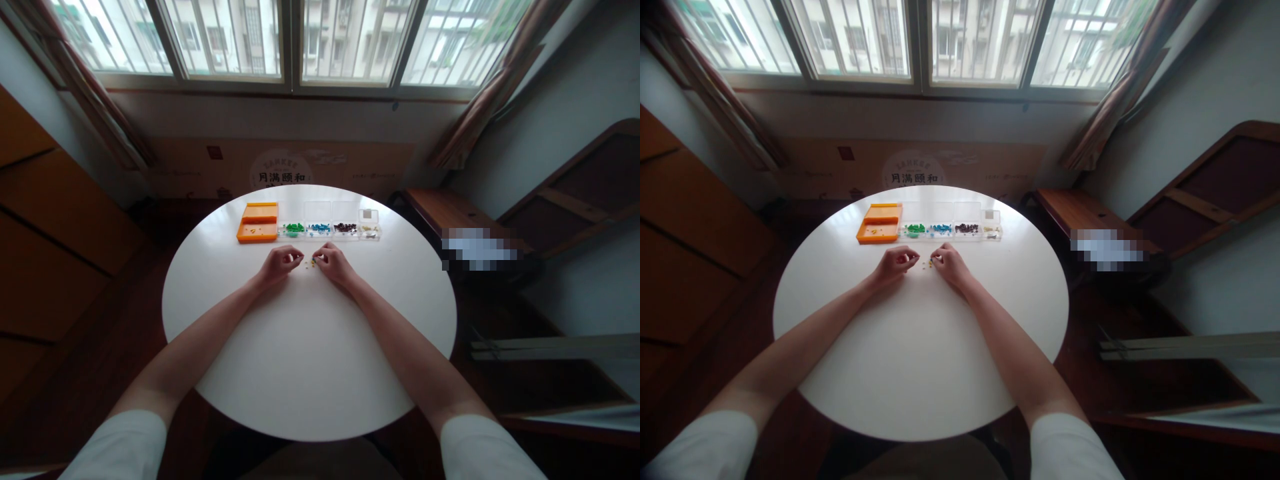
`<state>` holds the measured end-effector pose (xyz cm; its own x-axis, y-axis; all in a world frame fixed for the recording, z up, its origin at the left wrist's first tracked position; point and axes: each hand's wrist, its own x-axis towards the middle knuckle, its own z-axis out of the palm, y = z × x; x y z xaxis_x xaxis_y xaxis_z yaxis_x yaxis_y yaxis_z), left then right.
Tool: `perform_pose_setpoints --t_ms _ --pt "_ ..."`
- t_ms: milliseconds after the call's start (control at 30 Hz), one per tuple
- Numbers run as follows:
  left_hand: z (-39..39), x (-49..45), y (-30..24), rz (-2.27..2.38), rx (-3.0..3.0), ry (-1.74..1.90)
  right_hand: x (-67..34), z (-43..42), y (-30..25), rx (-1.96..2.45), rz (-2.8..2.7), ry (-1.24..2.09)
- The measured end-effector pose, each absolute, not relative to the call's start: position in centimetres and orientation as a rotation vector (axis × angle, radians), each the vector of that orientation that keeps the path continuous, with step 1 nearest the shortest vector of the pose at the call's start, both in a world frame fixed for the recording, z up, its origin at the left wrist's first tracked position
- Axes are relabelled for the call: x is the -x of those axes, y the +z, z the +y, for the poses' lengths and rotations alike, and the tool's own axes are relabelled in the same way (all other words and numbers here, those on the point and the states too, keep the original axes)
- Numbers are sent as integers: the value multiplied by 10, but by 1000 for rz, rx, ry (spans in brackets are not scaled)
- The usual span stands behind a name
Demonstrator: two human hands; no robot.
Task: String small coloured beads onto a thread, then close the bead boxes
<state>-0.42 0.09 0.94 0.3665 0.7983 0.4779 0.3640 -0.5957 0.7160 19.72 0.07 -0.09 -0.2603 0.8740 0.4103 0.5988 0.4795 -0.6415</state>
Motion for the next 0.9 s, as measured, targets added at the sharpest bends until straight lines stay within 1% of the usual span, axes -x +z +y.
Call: perform_pose_setpoints --t_ms 300,367,533,667,767,900 --pt "0 4 11 990 -2145 1159 -198 2 0 1165 -1914 470" --pt "0 5 11 987 -2149 1156 -199 3 1 1130 -1833 549" --pt "0 6 10 978 -2195 1146 -198 2 8 1045 -1572 943" --pt "0 5 9 957 -2244 1136 -191 -7 13 962 -1524 1195" --pt "-1 5 8 939 -2255 1135 -187 -11 11 943 -1517 1266" --pt "-2 4 8 925 -2271 1121 -185 -11 10 948 -1492 1262"
